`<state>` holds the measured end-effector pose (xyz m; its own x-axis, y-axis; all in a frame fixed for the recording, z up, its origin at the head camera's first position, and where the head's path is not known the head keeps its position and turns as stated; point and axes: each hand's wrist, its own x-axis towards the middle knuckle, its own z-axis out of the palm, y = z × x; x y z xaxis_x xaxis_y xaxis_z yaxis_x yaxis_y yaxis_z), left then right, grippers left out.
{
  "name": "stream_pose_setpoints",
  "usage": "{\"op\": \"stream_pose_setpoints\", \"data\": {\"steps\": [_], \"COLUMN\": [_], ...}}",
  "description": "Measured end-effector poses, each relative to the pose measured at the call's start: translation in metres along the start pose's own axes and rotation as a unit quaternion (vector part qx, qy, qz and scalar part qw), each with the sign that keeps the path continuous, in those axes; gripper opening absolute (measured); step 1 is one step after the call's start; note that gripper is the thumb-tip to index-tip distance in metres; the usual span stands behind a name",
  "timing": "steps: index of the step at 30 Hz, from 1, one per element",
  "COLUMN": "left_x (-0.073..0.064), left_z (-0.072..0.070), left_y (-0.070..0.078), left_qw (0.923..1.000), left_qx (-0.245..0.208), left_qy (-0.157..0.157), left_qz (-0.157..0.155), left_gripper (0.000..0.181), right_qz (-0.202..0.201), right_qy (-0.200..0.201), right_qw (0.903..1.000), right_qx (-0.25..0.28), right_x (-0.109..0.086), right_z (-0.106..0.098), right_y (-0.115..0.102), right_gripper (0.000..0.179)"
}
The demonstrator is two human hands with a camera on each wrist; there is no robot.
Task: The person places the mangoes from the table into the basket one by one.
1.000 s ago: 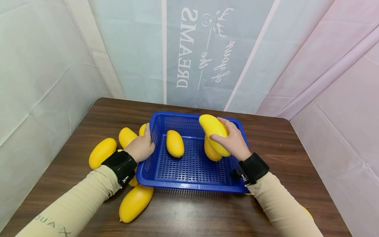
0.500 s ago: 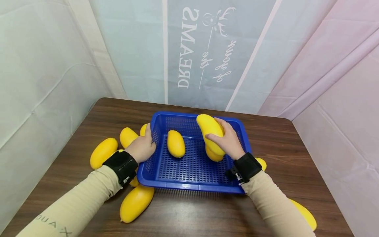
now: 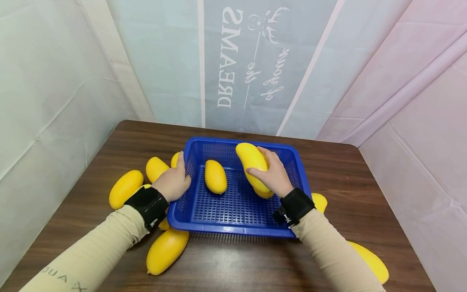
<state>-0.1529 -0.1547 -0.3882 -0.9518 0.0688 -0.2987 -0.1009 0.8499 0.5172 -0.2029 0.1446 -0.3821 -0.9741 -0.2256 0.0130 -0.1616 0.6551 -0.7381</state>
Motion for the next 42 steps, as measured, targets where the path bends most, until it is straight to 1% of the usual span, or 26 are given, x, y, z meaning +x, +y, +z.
{"op": "stream_pose_setpoints", "data": {"steps": [7, 14, 22, 27, 30, 36, 42], "left_x": [0.001, 0.005, 0.006, 0.005, 0.004, 0.004, 0.003], "left_z": [0.0, 0.001, 0.001, -0.001, -0.001, 0.0, 0.0], "left_y": [0.001, -0.002, -0.003, -0.002, -0.001, -0.003, -0.003], "left_qw": [1.0, 1.0, 0.9999, 0.9999, 0.9998, 0.9999, 0.9999], "left_qx": [-0.001, -0.003, -0.012, -0.015, -0.017, -0.009, -0.008], "left_qy": [-0.002, 0.002, -0.003, -0.007, -0.009, -0.009, -0.009], "left_qz": [0.001, 0.004, 0.003, 0.001, -0.001, -0.004, 0.0], "left_gripper": [0.084, 0.084, 0.085, 0.085, 0.085, 0.086, 0.085], "right_qz": [-0.001, -0.001, -0.018, -0.023, -0.035, -0.062, -0.064], "right_qy": [0.001, -0.009, -0.002, -0.011, -0.015, -0.023, -0.026], "right_qw": [1.0, 0.9999, 0.9998, 0.9997, 0.9992, 0.9968, 0.9964], "right_qx": [-0.004, -0.01, -0.006, -0.001, -0.009, -0.045, -0.05], "right_x": [0.001, 0.002, 0.002, 0.002, 0.002, 0.001, 0.001], "right_z": [0.002, 0.003, 0.003, 0.004, 0.006, 0.011, 0.014], "right_y": [0.004, 0.005, 0.005, 0.005, 0.005, 0.005, 0.005], "right_gripper": [0.079, 0.08, 0.08, 0.079, 0.079, 0.077, 0.075]}}
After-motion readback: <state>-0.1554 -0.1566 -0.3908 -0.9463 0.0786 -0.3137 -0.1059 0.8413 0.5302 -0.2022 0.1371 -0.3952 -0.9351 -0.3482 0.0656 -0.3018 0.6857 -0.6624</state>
